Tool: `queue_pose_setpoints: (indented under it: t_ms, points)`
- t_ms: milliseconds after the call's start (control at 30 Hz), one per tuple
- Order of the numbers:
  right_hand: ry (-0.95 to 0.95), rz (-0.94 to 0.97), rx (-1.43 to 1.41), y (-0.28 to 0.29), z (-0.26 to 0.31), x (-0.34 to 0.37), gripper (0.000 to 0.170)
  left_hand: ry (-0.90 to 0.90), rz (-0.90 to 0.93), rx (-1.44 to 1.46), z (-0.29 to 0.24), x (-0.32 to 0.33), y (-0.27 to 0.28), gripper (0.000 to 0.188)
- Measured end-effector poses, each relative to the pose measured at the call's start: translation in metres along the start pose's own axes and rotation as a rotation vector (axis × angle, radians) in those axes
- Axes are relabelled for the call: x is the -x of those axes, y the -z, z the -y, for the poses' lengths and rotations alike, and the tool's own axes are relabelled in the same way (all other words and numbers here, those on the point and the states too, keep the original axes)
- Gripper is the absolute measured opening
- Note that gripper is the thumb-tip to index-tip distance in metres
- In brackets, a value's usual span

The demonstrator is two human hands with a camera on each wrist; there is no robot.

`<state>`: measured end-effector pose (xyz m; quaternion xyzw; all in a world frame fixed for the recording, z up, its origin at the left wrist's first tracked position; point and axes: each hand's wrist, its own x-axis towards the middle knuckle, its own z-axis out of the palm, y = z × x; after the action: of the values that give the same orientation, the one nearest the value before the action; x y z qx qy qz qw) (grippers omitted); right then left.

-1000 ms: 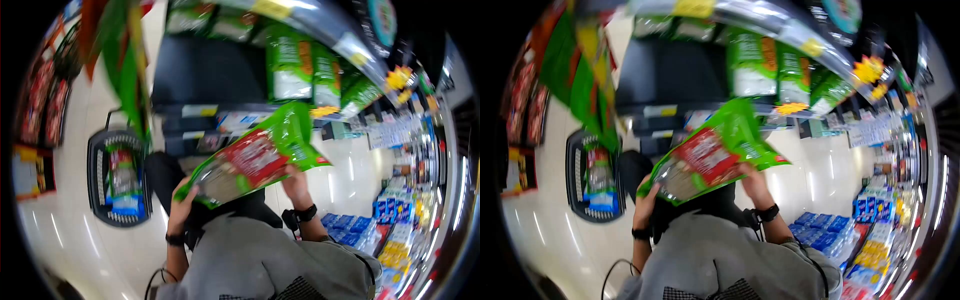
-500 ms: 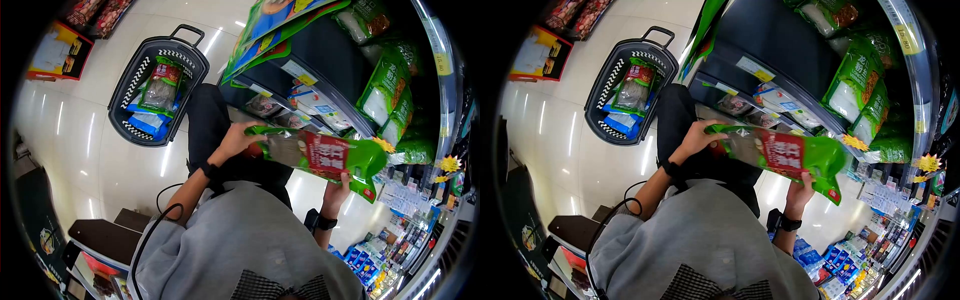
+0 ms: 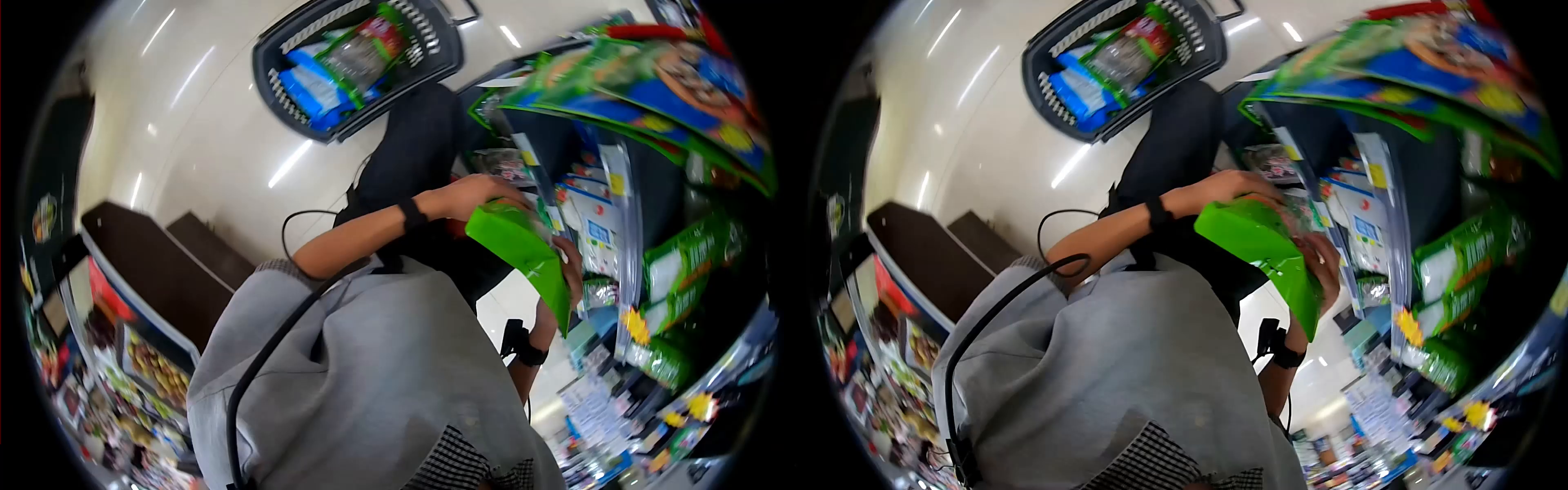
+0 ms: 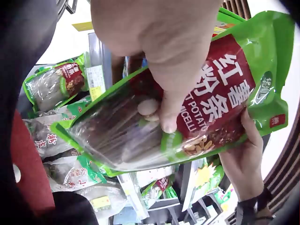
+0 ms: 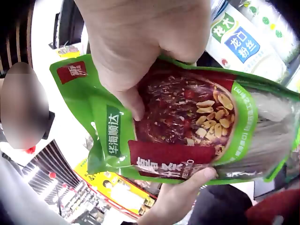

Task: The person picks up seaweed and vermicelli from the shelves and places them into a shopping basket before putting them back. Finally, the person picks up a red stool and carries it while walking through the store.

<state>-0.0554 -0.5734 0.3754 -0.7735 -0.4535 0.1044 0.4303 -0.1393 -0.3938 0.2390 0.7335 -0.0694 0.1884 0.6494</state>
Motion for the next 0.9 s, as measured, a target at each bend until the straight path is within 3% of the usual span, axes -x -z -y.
queue_pose_setpoints:
  t_ms: [33,133,233,300,333,367,433,500,567,633,700,733,767,833,900]
  points:
    - [-0.012,0.033,0.020,0.002,-0.015,0.004,0.025,0.027,-0.035,0.002,0.006,0.004,0.000,0.038]
    - [-0.020,0.143,0.243,-0.011,-0.016,-0.005,0.020,0.053,-0.263,-0.295,0.014,0.010,-0.002,0.036]
    - [-0.115,0.175,0.308,-0.024,-0.044,-0.003,0.026,0.131,-0.329,-0.509,0.040,0.014,-0.003,0.035]
    - [-0.306,0.171,0.518,-0.034,-0.080,0.010,0.028,0.145,-0.368,-0.596,0.055,0.014,-0.006,0.034]
    - [-0.263,0.174,0.526,-0.037,-0.103,0.018,0.030,0.191,-0.347,-0.665,0.060,0.014,-0.008,0.034]
    - [-0.271,0.190,0.523,-0.043,-0.101,0.020,0.030,0.237,-0.319,-0.730,0.063,0.016,-0.010,0.034]
    - [-0.739,0.121,0.237,-0.056,-0.105,0.018,0.032,0.250,-0.387,-0.787,0.072,0.015,-0.014,0.035]
    - [-0.743,0.168,0.108,-0.072,-0.121,0.020,0.032,0.367,-0.313,-0.862,0.081,0.012,-0.012,0.036]
    - [-0.742,-0.022,-0.206,-0.091,-0.144,0.030,0.032,0.421,-0.254,-0.822,0.093,0.009,-0.011,0.037]
    - [-0.814,-0.044,-0.263,-0.105,-0.168,0.034,0.035,0.673,-0.293,-0.589,0.099,0.004,-0.013,0.040]
    - [-0.740,-0.210,-0.279,-0.131,-0.177,0.030,0.036,0.698,-0.378,-0.473,0.109,0.003,-0.018,0.040]
    - [-0.713,-0.144,-0.132,-0.135,-0.194,0.035,0.042,0.730,-0.466,-0.352,0.116,0.002,-0.020,0.040]
    - [-0.702,-0.086,0.047,-0.145,-0.172,0.020,0.042,0.721,-0.465,-0.354,0.129,0.000,-0.024,0.040]
    - [-0.663,-0.054,-0.097,-0.157,-0.185,0.016,0.043,0.725,-0.646,-0.039,0.152,-0.003,-0.031,0.038]
    - [-0.655,-0.052,-0.270,-0.169,-0.229,0.021,0.044,0.684,-0.653,0.014,0.154,-0.009,-0.021,0.035]
